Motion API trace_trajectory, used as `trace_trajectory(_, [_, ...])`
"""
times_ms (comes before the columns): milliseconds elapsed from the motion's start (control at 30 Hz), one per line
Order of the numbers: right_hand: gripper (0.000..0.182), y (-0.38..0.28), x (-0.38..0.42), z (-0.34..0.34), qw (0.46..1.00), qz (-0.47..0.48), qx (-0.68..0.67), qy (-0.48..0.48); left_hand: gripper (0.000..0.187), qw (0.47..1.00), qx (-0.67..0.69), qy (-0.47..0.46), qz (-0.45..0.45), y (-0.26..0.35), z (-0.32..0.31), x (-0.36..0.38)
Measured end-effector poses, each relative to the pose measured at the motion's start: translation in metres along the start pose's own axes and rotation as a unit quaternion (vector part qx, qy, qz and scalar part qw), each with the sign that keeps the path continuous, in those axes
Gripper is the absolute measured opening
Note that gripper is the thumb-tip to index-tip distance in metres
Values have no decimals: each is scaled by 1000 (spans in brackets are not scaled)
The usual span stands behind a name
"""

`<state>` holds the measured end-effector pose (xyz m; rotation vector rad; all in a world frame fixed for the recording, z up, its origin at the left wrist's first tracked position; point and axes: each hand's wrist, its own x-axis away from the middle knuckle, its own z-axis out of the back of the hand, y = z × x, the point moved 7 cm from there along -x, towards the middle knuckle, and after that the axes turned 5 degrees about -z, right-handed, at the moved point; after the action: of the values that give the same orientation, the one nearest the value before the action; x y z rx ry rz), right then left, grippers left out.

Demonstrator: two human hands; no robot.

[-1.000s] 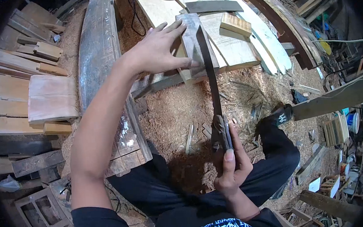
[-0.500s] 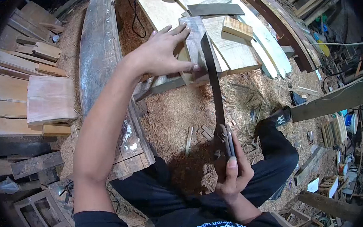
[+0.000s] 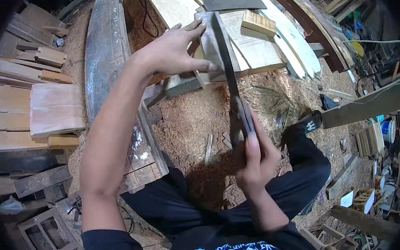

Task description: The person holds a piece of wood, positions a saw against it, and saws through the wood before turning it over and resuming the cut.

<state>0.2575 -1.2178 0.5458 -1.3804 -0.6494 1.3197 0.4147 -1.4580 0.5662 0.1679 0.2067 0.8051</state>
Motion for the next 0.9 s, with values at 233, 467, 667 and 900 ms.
trace_trajectory(233, [50,2,46,14,999,-36,-6,-22,112,999,-35,-16,26,-2,4,-2])
trace_trajectory(467, [50,24,5,-7,985,-170,-7,-29,109,1000,-30,8,1,4,3,0])
trace_trajectory(667, [51,14,48,17,998,-53,-34,-1,110,1000,-1,2,15,0,0,0])
trace_trajectory(900, [50,8,12,2,999,-49,3,-15,112,1000,3,-15,-3,4,-1,0])
